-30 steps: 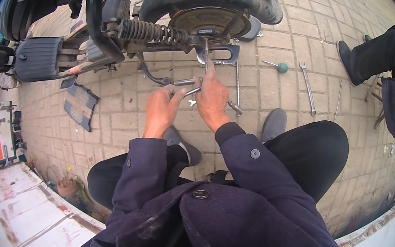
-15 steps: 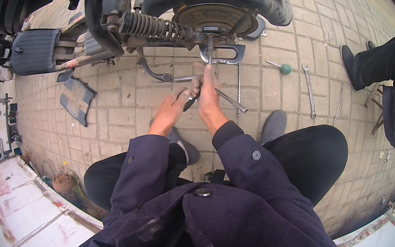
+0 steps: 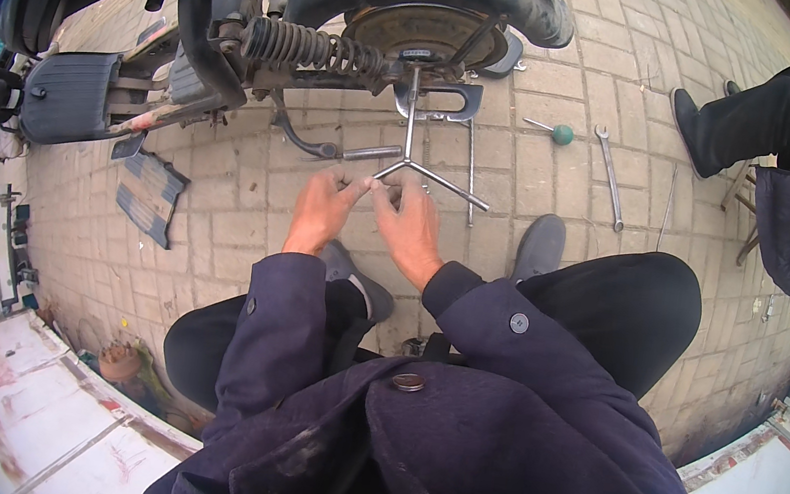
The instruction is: The person uses a T-handle wrench to tighten bolts on the rear wheel hub of a motorcycle. They then pick up the rear fender and attach it to the frame, securing it with bolts using the wrench.
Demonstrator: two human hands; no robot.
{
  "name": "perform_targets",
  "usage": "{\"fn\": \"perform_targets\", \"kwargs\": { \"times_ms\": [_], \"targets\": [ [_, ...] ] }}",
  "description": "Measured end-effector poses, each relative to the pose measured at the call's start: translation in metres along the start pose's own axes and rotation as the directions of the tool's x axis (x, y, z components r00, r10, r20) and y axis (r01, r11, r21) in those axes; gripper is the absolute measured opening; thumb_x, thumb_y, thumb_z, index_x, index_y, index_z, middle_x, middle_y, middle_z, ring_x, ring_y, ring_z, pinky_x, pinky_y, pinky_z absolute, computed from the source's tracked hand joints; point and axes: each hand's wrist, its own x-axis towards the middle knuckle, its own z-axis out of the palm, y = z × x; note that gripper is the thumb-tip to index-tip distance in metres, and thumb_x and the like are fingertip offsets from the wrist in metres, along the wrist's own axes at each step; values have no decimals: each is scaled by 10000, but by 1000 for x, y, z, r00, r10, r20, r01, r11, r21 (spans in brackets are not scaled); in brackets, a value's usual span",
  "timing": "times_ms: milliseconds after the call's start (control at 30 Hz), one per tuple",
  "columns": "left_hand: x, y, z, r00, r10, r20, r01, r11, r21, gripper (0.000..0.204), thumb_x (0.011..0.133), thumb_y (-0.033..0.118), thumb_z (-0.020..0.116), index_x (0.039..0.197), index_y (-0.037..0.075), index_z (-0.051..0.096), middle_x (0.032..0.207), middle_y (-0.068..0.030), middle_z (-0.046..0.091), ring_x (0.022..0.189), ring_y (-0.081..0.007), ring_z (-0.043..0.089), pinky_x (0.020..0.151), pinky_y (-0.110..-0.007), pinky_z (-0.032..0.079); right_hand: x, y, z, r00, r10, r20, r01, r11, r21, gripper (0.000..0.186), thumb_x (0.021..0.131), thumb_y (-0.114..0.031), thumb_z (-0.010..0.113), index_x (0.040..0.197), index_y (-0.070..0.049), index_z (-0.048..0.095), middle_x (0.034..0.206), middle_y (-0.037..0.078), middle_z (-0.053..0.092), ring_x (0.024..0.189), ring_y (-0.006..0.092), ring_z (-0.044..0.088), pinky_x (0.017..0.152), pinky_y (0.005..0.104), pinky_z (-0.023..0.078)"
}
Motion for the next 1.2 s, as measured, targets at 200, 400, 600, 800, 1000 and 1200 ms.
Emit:
{"fn": "perform_targets", "kwargs": {
  "times_ms": [200,400,600,800,1000,1200],
  "targets": [
    [-7,13,-3,1000,10,1,-10,1000,6,411,886,407,722,852,-3,716,727,-180,667,717,-327,625,658,-438,466,25,-5,-14,778,-624,-71,344,518,-783,620,872,-209,730,1357,60,452,1042,203,603,832,373,611,769,473,468],
    [-14,37,-7,1000,-6,12,8,984,-179,491,936,469,657,957,-18,713,755,-156,678,715,-279,637,666,-421,475,47,3,9,884,-418,-210,261,813,-521,686,933,-245,694,1444,57,350,940,210,622,734,367,621,643,452,481],
    [-11,33,-24,998,-65,2,53,804,-592,439,1014,398,573,1097,-20,680,860,-47,654,762,-134,571,737,-301,465,55,7,23,892,-286,-351,322,945,49,525,1031,-327,575,1423,-10,429,717,65,508,628,214,509,568,374,421],
    [0,-6,12,997,68,-30,-71,993,-90,462,1002,368,556,1186,-44,655,1047,-228,704,996,-337,661,883,-395,487,63,10,17,959,132,249,-282,389,877,679,1041,-645,325,1283,-55,561,706,-14,370,648,138,369,639,308,341],
    [6,-16,20,997,50,53,-54,996,71,385,949,316,648,1143,-14,684,992,-258,717,972,-417,681,841,-456,499,68,10,14,887,286,363,-403,93,911,737,986,-711,403,1256,-47,572,816,12,496,759,171,469,734,334,401],
    [0,-6,1,990,107,-92,-106,994,17,338,900,331,710,1026,18,719,919,-232,714,897,-392,685,773,-461,500,31,-1,3,829,237,507,-536,594,600,592,933,-600,632,1152,-51,598,969,48,624,949,188,593,839,359,443]
  ]
}}
